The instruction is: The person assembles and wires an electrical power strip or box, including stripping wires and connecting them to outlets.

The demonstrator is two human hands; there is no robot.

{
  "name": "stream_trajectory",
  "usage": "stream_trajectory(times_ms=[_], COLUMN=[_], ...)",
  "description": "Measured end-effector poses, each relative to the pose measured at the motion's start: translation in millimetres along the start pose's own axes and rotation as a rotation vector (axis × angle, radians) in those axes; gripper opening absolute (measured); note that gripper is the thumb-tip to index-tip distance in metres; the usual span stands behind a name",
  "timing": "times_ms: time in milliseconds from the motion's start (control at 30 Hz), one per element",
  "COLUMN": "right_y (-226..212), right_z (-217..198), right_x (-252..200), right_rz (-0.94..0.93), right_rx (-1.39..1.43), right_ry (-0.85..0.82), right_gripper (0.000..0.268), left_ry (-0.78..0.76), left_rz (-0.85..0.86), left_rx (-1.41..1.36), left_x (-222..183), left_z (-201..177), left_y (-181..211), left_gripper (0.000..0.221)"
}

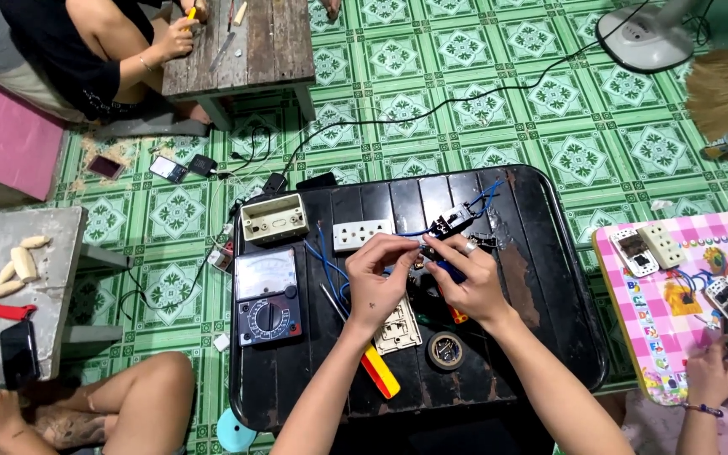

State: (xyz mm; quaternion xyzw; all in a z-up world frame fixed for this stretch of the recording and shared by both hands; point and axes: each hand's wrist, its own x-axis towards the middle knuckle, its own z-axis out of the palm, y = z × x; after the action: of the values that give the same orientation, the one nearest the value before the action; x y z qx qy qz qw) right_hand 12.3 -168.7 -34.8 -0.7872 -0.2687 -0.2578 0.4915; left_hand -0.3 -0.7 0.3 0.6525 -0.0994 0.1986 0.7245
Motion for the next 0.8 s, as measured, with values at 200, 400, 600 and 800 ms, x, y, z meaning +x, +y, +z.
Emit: stream_trajectory(times_ms=[200,400,600,800], right_y=[-2,6,13,14], right_z=[-1,0,1,0], right_x=[1,-8,-15,-12], right_rz=[-0.003,0.026,0.072,0.079], right_rx=[-0.01,-0.007,-0.015,-0.022], right_ry=[-0.003,-0.012,-0.043,-0.078], right_gripper=[0.03,0.028,0.028,0.026], left_ry=[-0.003,-0.02,-0.019,-0.074], left_rz=[0.005,-0.007,-0.036,-0.043], left_rx=[0.0,-0.007,0.042,0.113], left_x=[0,0,1,6], left_z=[0,0,-2,-5], left_y=[0,0,2,1], left_gripper=[0.016,0.016,0.013,0.014])
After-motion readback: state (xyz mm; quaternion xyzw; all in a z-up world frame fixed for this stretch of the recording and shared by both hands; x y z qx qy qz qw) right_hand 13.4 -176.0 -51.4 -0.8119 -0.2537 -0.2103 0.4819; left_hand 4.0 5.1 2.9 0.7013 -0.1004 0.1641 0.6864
